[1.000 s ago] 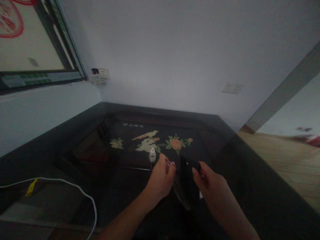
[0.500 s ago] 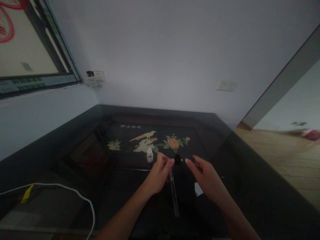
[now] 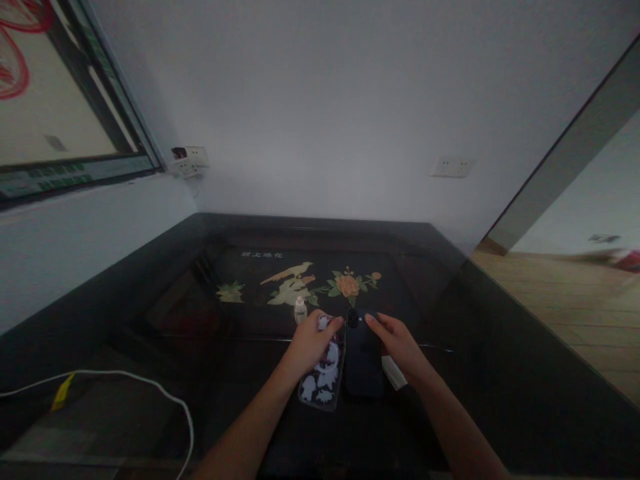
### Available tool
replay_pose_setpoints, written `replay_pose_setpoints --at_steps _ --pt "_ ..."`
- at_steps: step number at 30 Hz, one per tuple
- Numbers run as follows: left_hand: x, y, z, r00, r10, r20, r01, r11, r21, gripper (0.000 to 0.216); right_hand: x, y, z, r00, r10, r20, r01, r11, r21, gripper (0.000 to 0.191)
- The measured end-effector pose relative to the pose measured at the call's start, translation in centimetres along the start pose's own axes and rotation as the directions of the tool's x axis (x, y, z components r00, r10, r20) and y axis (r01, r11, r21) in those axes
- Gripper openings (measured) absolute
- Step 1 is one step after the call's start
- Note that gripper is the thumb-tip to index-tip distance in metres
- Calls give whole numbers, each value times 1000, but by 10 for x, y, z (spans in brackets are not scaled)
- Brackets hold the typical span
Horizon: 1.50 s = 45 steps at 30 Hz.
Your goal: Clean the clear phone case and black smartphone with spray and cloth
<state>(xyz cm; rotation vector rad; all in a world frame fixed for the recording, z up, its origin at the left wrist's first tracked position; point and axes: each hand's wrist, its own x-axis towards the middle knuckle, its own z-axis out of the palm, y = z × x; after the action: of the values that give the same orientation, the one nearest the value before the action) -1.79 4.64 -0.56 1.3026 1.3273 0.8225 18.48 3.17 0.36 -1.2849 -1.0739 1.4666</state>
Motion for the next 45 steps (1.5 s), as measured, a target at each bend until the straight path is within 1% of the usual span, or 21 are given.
replay_pose_setpoints --at_steps 2,3,7,9,12,15,19,22,28,34,36,38,40,41,43,44,45 --pt "-2 0 1 991 97 -92 -86 989 119 37 1 4 0 1000 23 7 -24 999 34 45" --pt "-3 0 2 983 142 -116 -122 978 168 37 1 5 0 999 31 7 -32 998 46 45" --pt "-5 -5 6 952 268 -151 -207 921 329 48 2 7 -1 999 37 -8 -36 994 99 41" --pt "-6 -8 9 936 317 -154 -230 880 415 47 1 7 -1 999 35 -17 -32 990 135 38" --pt "-8 -13 14 919 364 -150 -233 810 538 41 2 8 -1 999 29 -14 -26 982 187 36" --pt "-9 -15 19 898 411 -158 -209 714 668 40 2 12 -1 999 31 -17 -27 978 206 34" --pt "-14 -13 24 905 394 -157 -103 564 819 36 6 21 0 999 31 -42 -19 966 257 31" --pt "-17 -8 25 903 407 -137 -91 494 864 35 8 24 3 994 68 -82 -37 943 329 31" --pt "-20 -4 22 906 410 -108 -110 474 874 36 3 17 13 987 145 -74 -97 889 447 33" --pt "-20 -4 20 905 412 -107 -101 452 886 36 0 16 17 989 148 -25 -121 887 446 34" --pt "-22 0 20 906 409 -107 -102 456 884 36 1 16 17 989 147 -23 -122 890 440 33" --pt "-24 7 19 895 432 -114 -121 479 869 37 1 15 18 989 145 -6 -129 893 432 31" --pt "-27 14 15 867 485 -113 -192 536 822 39 1 12 18 987 159 29 -156 898 411 31" --pt "-28 18 12 850 517 -98 -262 578 773 40 0 10 19 984 169 50 -174 901 398 31" --pt "-31 23 5 820 572 -9 -454 659 599 46 -2 6 19 978 190 92 -211 899 384 32" --pt "-32 25 2 805 590 65 -542 687 485 57 -3 5 19 974 196 117 -227 892 391 32" --pt "-33 26 0 790 596 144 -601 705 376 76 -4 3 19 970 197 139 -237 882 406 33"
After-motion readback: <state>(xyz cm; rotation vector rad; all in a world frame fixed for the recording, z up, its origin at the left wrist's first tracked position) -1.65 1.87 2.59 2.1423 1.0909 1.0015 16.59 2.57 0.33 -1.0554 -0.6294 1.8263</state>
